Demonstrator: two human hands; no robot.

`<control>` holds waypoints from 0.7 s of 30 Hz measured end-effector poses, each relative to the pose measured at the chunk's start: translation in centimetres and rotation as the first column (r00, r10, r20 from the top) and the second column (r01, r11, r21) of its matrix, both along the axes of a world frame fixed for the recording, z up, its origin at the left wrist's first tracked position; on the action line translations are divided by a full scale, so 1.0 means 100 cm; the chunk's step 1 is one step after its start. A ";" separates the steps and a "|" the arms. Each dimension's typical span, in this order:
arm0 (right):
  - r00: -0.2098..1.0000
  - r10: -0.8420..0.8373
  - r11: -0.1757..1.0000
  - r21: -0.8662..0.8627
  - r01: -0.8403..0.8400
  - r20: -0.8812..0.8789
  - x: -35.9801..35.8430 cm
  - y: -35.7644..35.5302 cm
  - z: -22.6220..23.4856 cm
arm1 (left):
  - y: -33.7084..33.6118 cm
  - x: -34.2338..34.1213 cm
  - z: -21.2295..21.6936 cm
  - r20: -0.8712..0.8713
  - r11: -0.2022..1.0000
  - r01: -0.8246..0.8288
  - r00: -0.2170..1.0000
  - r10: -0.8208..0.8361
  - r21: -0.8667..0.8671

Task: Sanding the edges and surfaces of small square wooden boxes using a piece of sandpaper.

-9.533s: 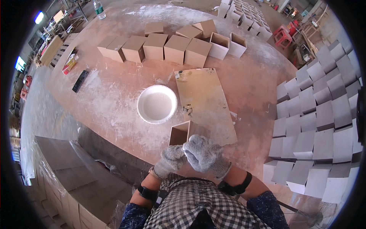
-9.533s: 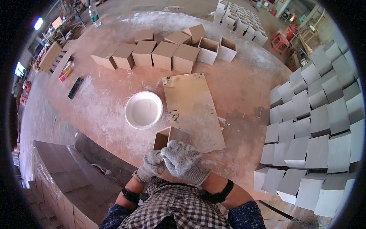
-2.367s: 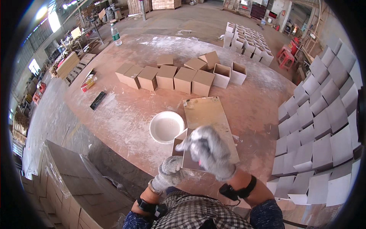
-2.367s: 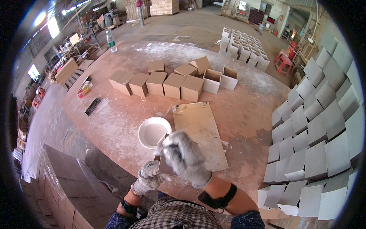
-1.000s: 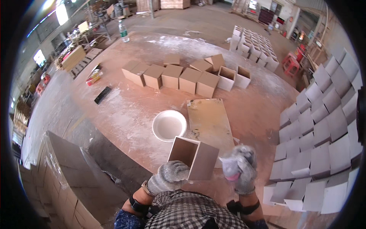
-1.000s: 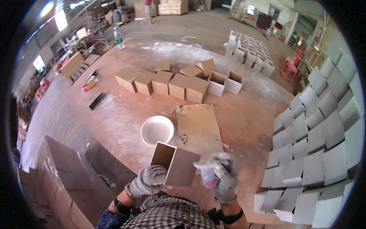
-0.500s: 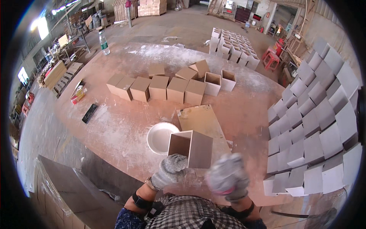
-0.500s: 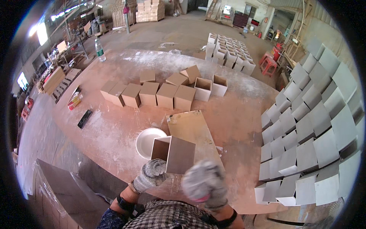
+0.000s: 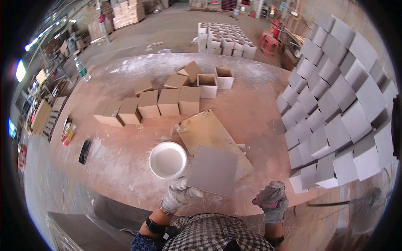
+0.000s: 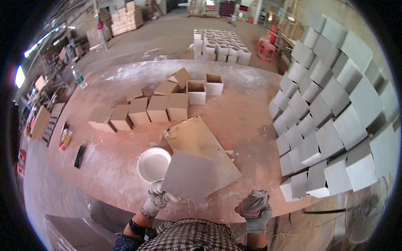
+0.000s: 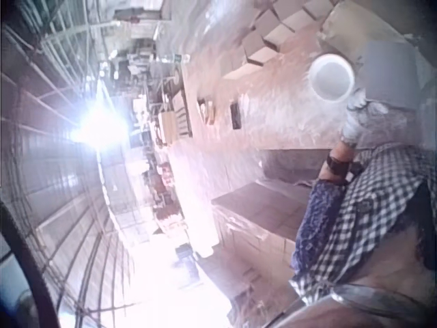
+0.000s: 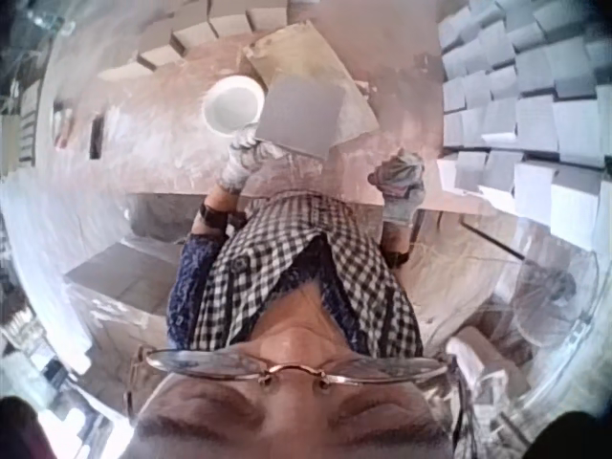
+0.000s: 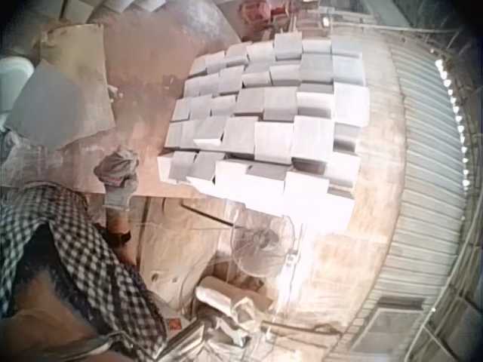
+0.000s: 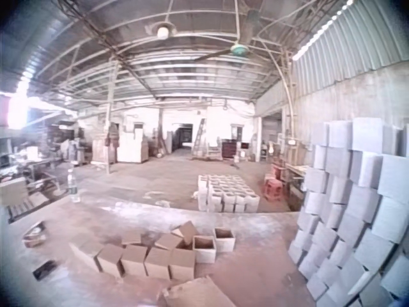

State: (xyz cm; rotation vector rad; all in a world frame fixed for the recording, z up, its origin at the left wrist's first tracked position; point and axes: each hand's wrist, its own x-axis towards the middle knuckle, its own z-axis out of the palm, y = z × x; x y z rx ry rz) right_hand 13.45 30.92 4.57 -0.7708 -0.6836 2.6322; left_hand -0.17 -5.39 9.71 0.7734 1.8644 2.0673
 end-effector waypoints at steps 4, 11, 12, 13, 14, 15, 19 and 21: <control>0.999 0.020 0.997 -0.077 -0.023 -0.041 0.009 -0.002 -0.005 | 0.006 -0.005 0.012 0.034 0.995 0.096 0.995 -0.095 -0.023; 0.993 -0.070 0.974 0.207 0.090 -0.099 -0.012 -0.027 0.034 | 0.018 -0.008 0.015 0.179 0.950 0.286 0.935 -0.305 0.127; 0.989 -0.077 0.953 0.282 0.111 -0.128 -0.017 -0.034 0.047 | 0.017 -0.008 0.014 0.151 0.955 0.291 0.943 -0.296 0.057; 0.984 -0.098 0.918 0.369 0.146 -0.146 -0.025 -0.043 0.061 | 0.017 -0.008 0.013 0.121 0.956 0.293 0.950 -0.289 -0.014; 0.979 -0.118 0.874 0.451 0.181 -0.164 -0.031 -0.052 0.077 | 0.017 -0.010 0.012 -0.157 0.951 0.250 0.947 -0.279 -0.185; 0.981 -0.098 0.816 0.551 0.177 -0.170 -0.039 -0.064 0.092 | 0.018 -0.010 0.012 -0.419 0.929 0.155 0.859 -0.295 -0.336; 0.871 0.403 0.771 0.617 -0.157 -0.282 -0.071 -0.111 0.142 | 0.030 -0.008 0.010 -0.586 0.910 0.122 0.729 -0.353 -0.396; 0.861 0.447 0.629 0.770 -0.109 -0.243 -0.088 -0.132 0.154 | 0.036 -0.001 0.010 -0.422 0.823 0.210 0.776 -0.469 -0.528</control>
